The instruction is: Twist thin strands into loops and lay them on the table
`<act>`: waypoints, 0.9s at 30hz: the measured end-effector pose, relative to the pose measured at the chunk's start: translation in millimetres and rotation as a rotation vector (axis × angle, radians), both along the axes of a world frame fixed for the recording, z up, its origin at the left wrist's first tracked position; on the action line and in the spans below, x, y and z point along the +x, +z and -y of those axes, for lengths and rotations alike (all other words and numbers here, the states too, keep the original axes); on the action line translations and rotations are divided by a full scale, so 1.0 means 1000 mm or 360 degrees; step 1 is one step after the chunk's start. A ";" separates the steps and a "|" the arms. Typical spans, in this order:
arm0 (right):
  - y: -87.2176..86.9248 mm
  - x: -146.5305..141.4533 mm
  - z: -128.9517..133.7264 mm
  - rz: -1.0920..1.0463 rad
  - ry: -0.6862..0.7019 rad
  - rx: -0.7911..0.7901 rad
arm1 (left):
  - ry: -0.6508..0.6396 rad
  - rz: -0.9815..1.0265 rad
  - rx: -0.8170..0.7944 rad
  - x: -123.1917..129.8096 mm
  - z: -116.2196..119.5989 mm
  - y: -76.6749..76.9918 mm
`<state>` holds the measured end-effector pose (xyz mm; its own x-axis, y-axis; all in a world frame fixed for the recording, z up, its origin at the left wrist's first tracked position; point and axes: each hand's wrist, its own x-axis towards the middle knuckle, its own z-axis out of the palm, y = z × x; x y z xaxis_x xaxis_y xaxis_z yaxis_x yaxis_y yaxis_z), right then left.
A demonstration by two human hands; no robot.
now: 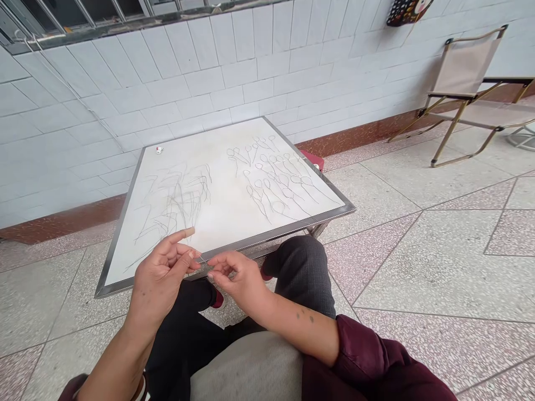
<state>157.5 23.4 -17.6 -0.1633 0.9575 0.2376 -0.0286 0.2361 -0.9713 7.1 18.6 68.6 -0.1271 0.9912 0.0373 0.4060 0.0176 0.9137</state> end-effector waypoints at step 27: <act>0.005 0.000 -0.005 -0.0676 0.0287 -0.0638 | -0.0037 0.1240 -0.0425 -0.037 -0.006 -0.054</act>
